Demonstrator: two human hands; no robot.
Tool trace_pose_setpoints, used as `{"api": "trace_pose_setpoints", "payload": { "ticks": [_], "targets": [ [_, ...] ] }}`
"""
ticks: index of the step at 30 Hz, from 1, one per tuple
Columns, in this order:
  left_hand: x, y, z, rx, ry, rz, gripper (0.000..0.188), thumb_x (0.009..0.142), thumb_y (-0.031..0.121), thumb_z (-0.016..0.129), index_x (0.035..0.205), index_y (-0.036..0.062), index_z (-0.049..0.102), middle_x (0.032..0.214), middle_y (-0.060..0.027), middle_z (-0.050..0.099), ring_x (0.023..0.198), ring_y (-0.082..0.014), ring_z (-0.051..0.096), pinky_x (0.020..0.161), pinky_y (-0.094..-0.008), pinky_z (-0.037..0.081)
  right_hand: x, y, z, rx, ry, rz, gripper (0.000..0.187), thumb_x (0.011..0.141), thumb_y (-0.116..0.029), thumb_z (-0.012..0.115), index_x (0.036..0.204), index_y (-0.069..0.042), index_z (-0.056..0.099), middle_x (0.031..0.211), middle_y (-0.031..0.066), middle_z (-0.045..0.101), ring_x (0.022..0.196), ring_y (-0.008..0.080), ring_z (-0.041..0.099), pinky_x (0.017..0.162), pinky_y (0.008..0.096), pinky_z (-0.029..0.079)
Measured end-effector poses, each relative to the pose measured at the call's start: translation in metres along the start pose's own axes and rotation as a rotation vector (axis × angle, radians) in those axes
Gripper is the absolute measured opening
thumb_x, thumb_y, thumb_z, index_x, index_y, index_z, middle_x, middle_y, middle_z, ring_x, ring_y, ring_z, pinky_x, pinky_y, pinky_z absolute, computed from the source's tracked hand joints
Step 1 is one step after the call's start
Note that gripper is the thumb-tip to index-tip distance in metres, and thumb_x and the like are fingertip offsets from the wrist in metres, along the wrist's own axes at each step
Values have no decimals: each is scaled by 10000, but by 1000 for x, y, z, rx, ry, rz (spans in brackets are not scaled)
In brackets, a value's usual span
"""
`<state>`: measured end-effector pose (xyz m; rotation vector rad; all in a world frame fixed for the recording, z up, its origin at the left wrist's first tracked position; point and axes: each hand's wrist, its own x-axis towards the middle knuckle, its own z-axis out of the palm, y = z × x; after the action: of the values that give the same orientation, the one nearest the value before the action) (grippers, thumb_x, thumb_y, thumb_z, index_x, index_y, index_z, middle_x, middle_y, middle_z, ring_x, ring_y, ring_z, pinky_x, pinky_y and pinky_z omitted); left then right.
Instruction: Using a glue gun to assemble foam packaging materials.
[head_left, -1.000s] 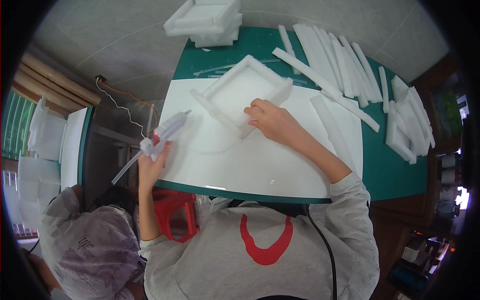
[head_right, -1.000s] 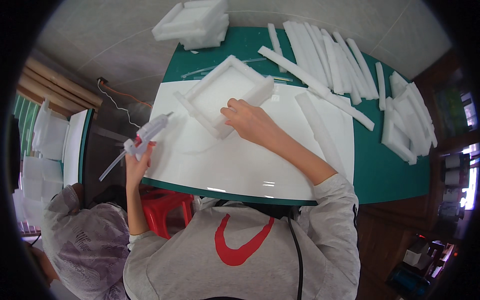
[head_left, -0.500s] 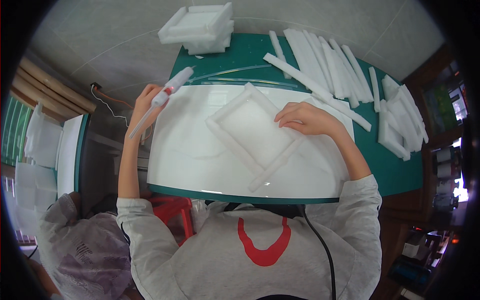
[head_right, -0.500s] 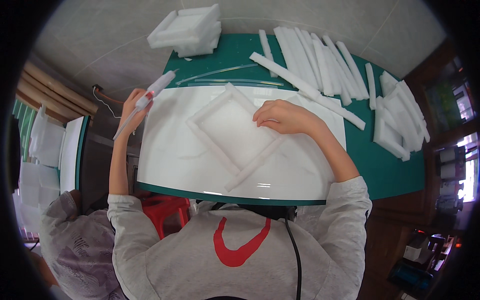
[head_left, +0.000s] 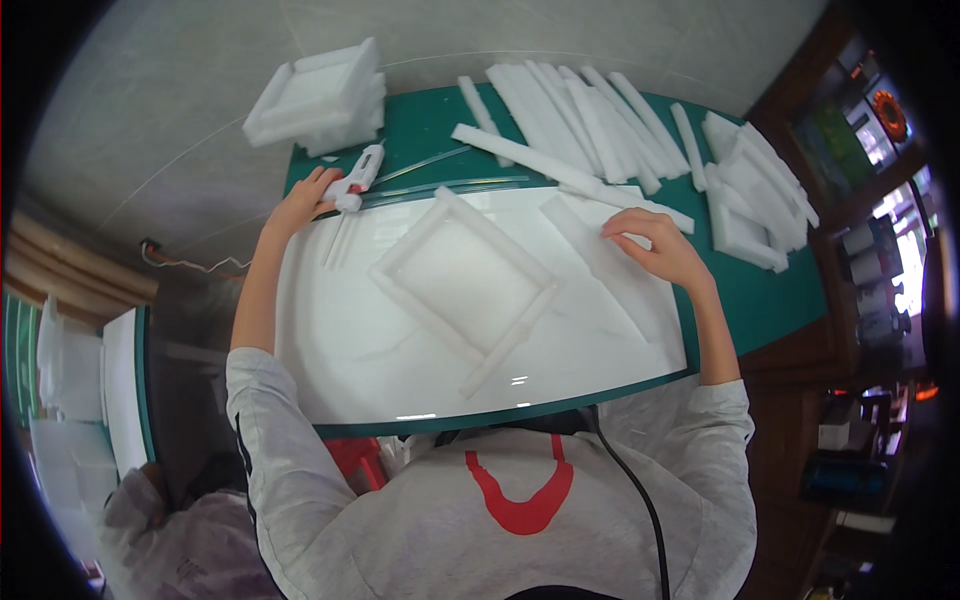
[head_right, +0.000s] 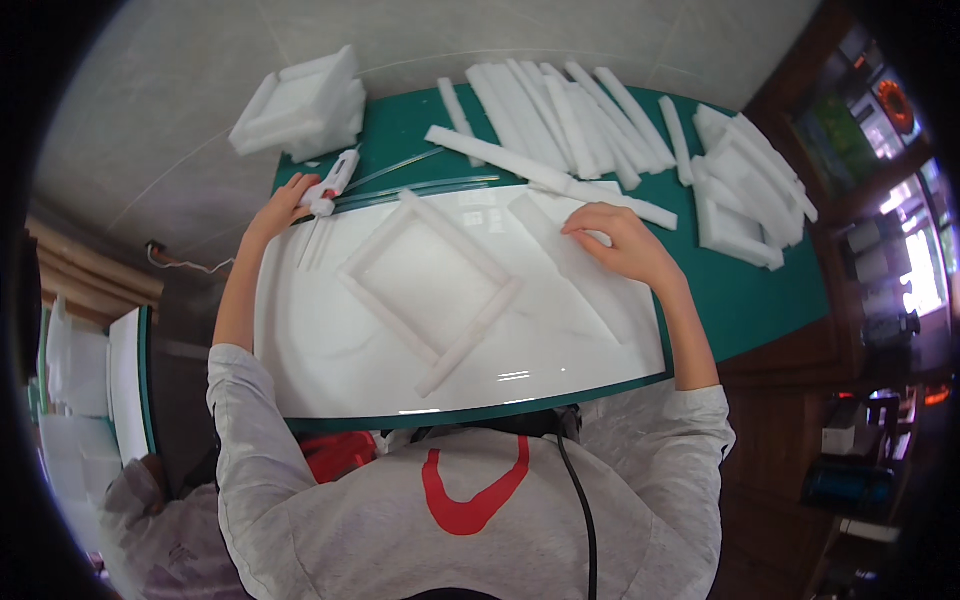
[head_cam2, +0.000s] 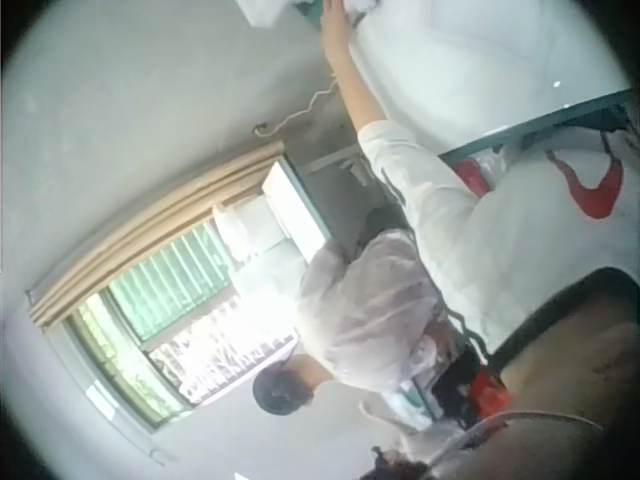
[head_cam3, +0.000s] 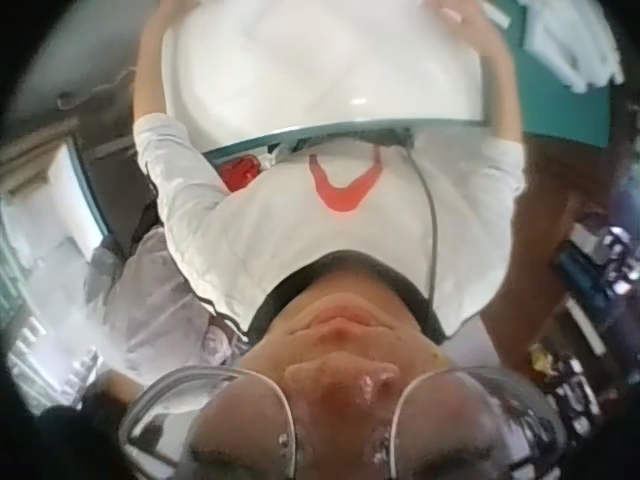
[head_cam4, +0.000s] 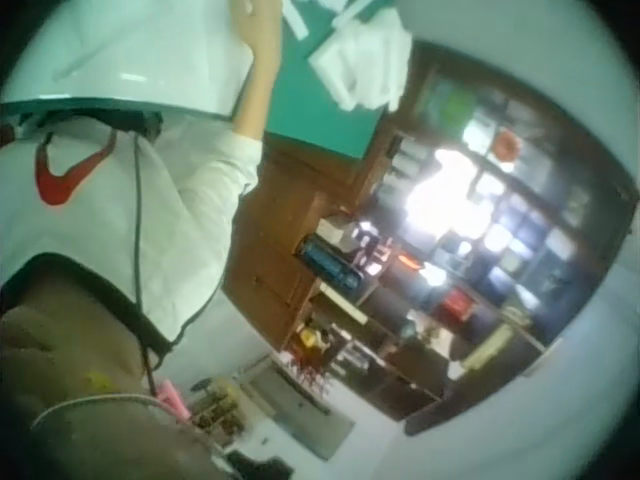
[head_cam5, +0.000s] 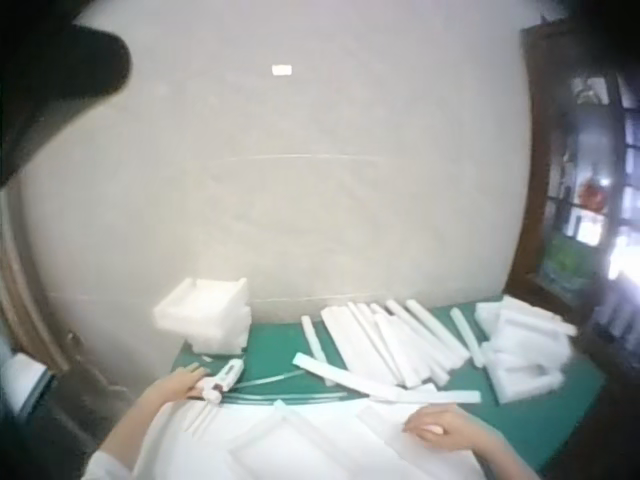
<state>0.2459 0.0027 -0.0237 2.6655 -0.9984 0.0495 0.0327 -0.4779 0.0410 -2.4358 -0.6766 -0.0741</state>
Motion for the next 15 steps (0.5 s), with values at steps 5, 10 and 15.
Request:
{"api": "trace_pose_setpoints", "payload": {
  "ticks": [5, 10, 15],
  "targets": [
    [5, -9, 13, 208, -44, 1, 465, 777, 202, 591, 1203, 151, 414, 1105, -91, 452, 1043, -274, 435, 827, -398, 340, -37, -6, -1, -92, 140, 407, 247, 721, -144, 662, 934, -26, 616, 893, 111, 588, 800, 241, 578, 700, 299, 454],
    [5, 5, 10, 235, -156, -117, 509, 798, 198, 573, 1267, 158, 379, 1122, -75, 448, 1075, -241, 395, 848, -400, 308, -49, -27, 29, -64, 116, 491, 413, 689, -167, 692, 1065, -60, 559, 923, 114, 548, 797, 272, 569, 694, 327, 457],
    [-12, -6, -4, 150, -141, -110, 479, 847, 152, 524, 1301, 147, 371, 1214, -67, 435, 1106, -232, 412, 856, -371, 336, -51, -9, 52, -145, 181, 298, 492, 695, -150, 681, 1148, -87, 502, 895, 116, 542, 750, 309, 556, 662, 371, 450]
  ]
}}
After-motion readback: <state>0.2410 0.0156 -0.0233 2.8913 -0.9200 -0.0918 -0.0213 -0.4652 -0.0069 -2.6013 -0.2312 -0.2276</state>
